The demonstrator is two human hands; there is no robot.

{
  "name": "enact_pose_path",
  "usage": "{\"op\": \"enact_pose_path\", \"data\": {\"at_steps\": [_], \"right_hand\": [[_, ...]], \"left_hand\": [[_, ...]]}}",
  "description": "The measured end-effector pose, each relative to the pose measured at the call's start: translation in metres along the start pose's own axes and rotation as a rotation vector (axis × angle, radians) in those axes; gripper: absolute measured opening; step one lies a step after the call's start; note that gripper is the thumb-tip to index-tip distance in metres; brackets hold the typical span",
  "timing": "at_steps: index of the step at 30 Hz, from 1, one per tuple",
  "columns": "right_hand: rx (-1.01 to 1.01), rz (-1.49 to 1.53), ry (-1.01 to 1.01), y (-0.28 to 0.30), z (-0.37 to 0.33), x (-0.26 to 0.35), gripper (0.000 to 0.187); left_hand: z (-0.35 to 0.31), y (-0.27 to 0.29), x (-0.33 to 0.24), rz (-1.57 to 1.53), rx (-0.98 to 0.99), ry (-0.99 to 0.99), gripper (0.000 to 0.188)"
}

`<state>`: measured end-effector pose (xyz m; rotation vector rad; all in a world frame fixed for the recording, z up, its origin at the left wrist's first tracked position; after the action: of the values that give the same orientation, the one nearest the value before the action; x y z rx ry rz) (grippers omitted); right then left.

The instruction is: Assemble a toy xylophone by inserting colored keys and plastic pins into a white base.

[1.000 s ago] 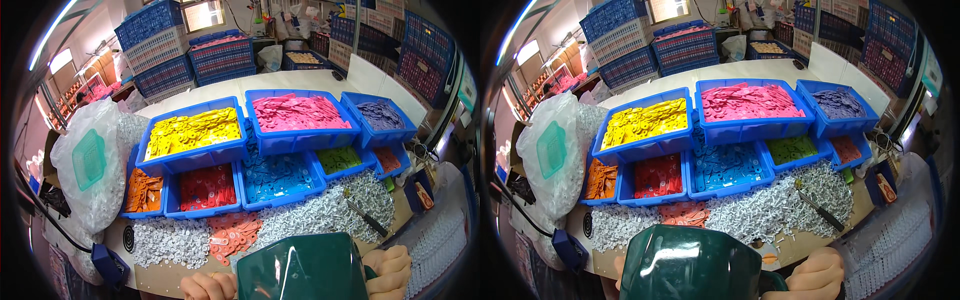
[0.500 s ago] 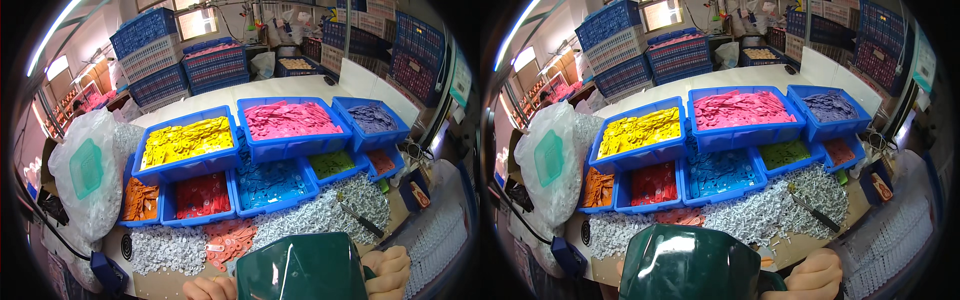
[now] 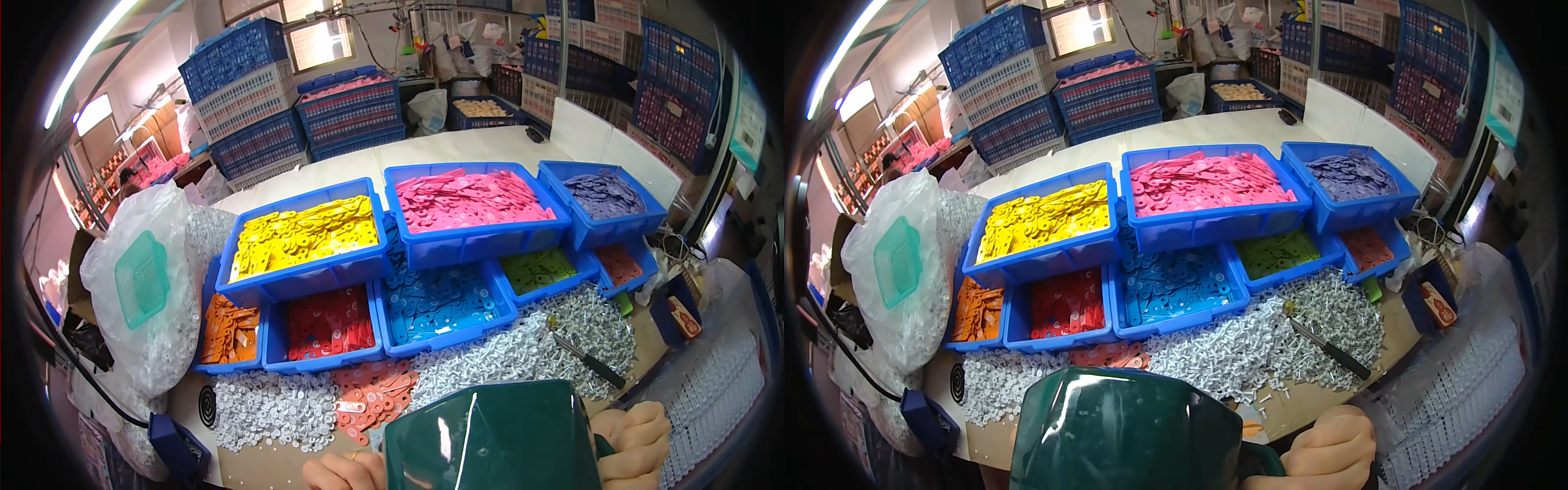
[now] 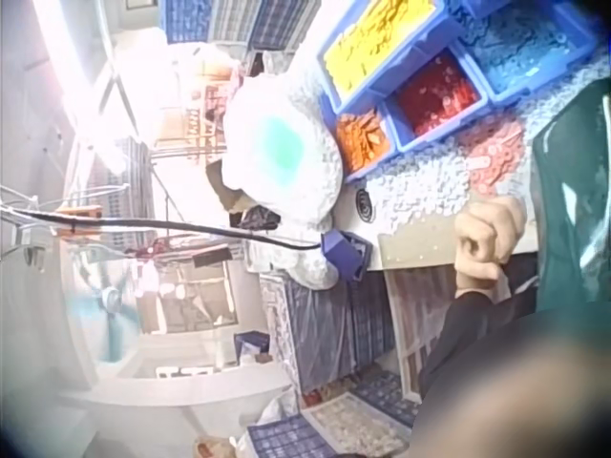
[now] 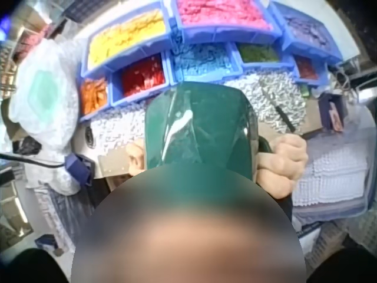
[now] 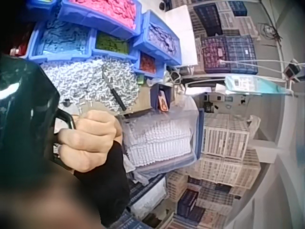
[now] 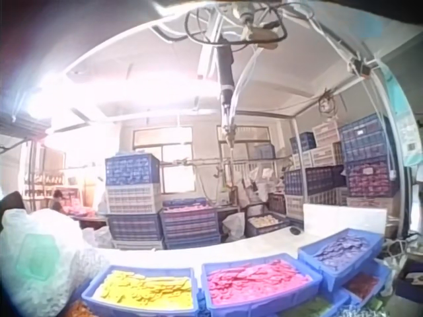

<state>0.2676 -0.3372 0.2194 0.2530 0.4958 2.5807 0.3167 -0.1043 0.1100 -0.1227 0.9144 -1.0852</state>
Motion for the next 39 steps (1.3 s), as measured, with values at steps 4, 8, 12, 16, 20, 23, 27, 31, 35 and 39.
{"op": "enact_pose_path", "data": {"at_steps": [4,8,12,16,20,23,27,31,35,39], "right_hand": [[-0.014,-0.004,0.016,0.003,-0.001,0.001,0.015],[-0.009,-0.026,-0.019,0.005,-0.002,0.004,0.015],[0.023,-0.029,-0.046,0.005,-0.002,0.001,0.019],[0.164,0.069,-0.142,-0.001,-0.007,-0.015,0.024],[0.348,0.085,-0.243,0.023,-0.031,-0.026,0.040],[0.281,0.291,-0.534,0.008,-0.075,-0.059,0.029],[0.046,-0.032,-0.959,0.036,-0.140,-0.072,0.025],[-0.173,-0.432,-1.184,0.096,-0.216,-0.098,0.027],[-0.252,-0.861,-1.153,0.169,-0.273,-0.132,0.028],[-0.251,-0.995,-1.204,0.224,-0.338,-0.168,0.026]], "left_hand": [[0.004,-0.005,0.001,-0.029,0.006,0.002,0.045],[0.004,-0.005,0.003,-0.032,0.010,0.002,0.045],[-0.001,-0.001,0.009,-0.042,0.011,-0.017,0.046],[-0.002,0.005,0.013,-0.013,0.032,-0.012,0.047],[0.004,0.002,0.035,-0.080,0.039,0.101,0.048],[0.002,0.005,0.032,-0.048,-0.053,-0.052,0.029],[-0.032,0.033,0.043,-0.083,-0.212,0.090,0.021],[-0.030,0.051,0.044,0.015,-0.268,0.132,0.020],[-0.022,0.056,0.056,0.100,-0.272,0.212,0.020],[-0.011,0.053,0.069,0.139,-0.282,0.268,0.017]]}}
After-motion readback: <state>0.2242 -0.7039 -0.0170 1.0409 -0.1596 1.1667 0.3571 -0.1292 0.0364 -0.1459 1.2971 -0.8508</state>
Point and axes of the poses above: each hand's wrist, its own z-axis towards the middle knuckle, its own y-axis out of the back of the hand, x = y × z, the point moved 6 cm from there along z, towards the middle knuckle, and after that the axes turned 9 degrees about -z, right-handed, at the moved point
